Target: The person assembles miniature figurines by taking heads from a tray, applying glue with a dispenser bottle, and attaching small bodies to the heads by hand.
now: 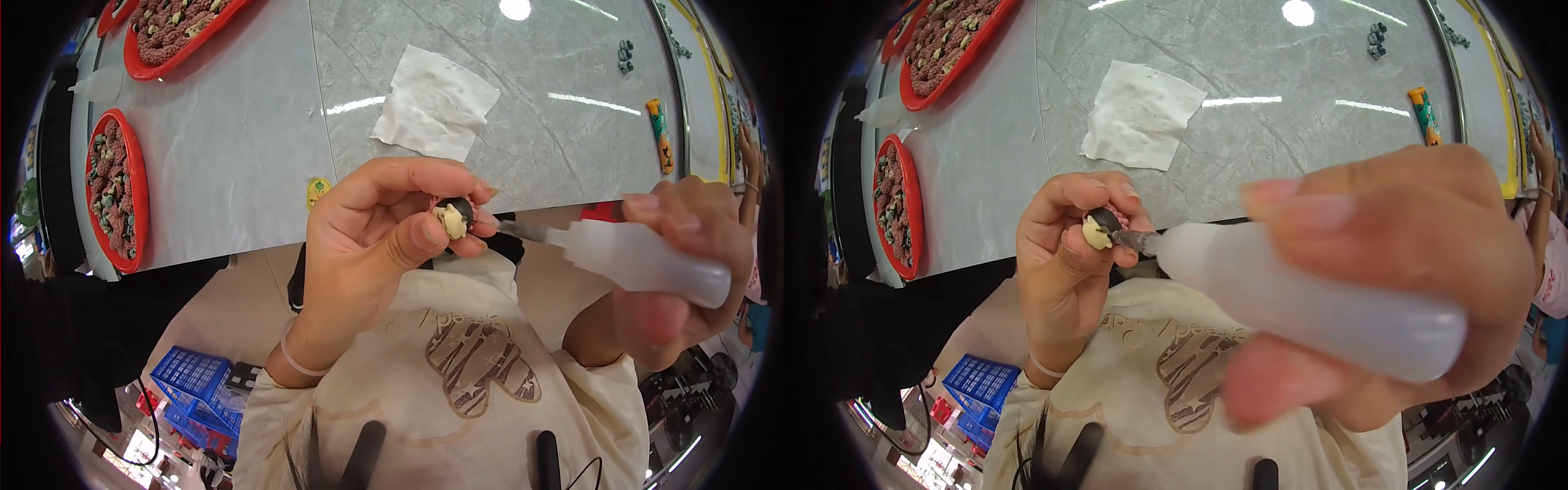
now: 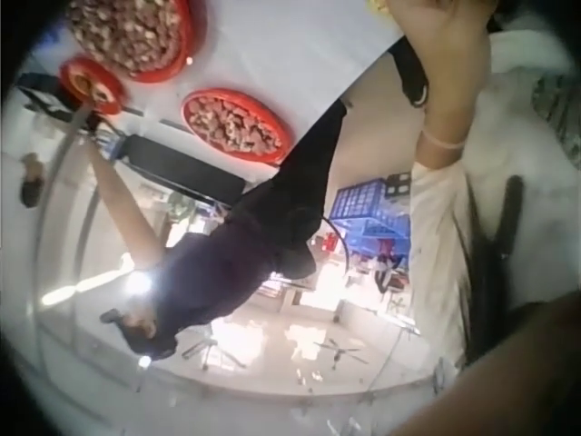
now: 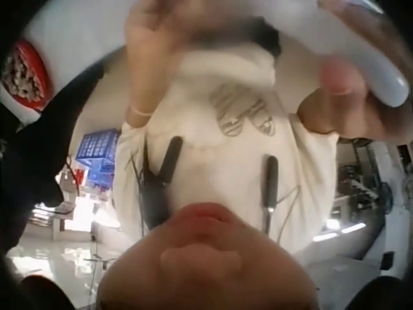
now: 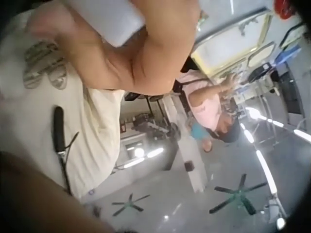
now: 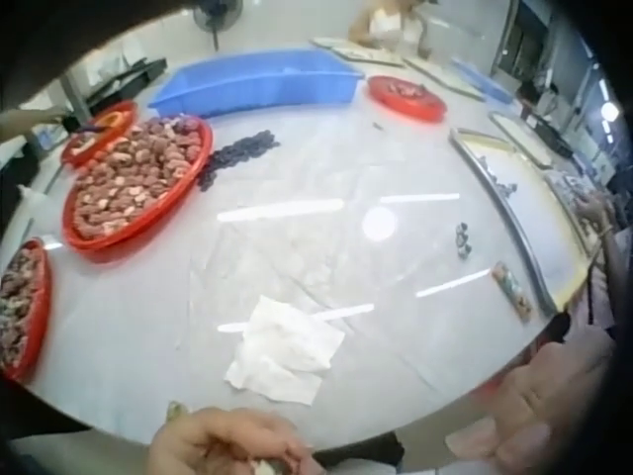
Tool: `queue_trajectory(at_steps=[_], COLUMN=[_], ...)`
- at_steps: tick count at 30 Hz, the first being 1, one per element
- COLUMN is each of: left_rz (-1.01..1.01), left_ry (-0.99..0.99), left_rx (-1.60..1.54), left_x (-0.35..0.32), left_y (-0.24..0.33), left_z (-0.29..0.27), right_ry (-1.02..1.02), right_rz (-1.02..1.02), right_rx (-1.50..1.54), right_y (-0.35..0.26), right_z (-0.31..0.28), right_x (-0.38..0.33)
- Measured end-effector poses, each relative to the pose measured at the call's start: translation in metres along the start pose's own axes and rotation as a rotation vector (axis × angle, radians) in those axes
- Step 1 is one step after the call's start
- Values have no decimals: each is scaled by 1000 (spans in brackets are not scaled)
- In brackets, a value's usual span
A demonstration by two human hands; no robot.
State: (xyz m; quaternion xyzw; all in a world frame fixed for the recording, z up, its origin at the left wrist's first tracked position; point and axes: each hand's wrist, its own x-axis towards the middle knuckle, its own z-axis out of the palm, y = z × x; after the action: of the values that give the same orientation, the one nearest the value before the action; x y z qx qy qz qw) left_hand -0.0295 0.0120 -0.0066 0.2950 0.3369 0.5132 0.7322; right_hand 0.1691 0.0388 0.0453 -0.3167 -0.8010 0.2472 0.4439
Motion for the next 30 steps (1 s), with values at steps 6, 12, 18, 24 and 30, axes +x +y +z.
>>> queue_trajectory(at_steps=[6, 12, 18, 24, 30], left_rz=[8, 12, 7, 18, 22], left_ry=[-23, -28, 56, 17, 19], left_rx=[-64, -86, 41, -28, -50], left_x=[0, 3, 4, 4, 1], left_y=[-2, -5, 3, 1, 3], left_z=[-4, -2, 1, -4, -5], right_ry=[243, 187, 170, 348, 426], right_rz=[405, 314, 431, 760, 597], right_rx=[316, -91, -150, -482, -156], right_y=[20, 53, 64, 90, 66], right_z=[11, 41, 7, -24, -4], right_x=[-8, -2, 4, 1, -7])
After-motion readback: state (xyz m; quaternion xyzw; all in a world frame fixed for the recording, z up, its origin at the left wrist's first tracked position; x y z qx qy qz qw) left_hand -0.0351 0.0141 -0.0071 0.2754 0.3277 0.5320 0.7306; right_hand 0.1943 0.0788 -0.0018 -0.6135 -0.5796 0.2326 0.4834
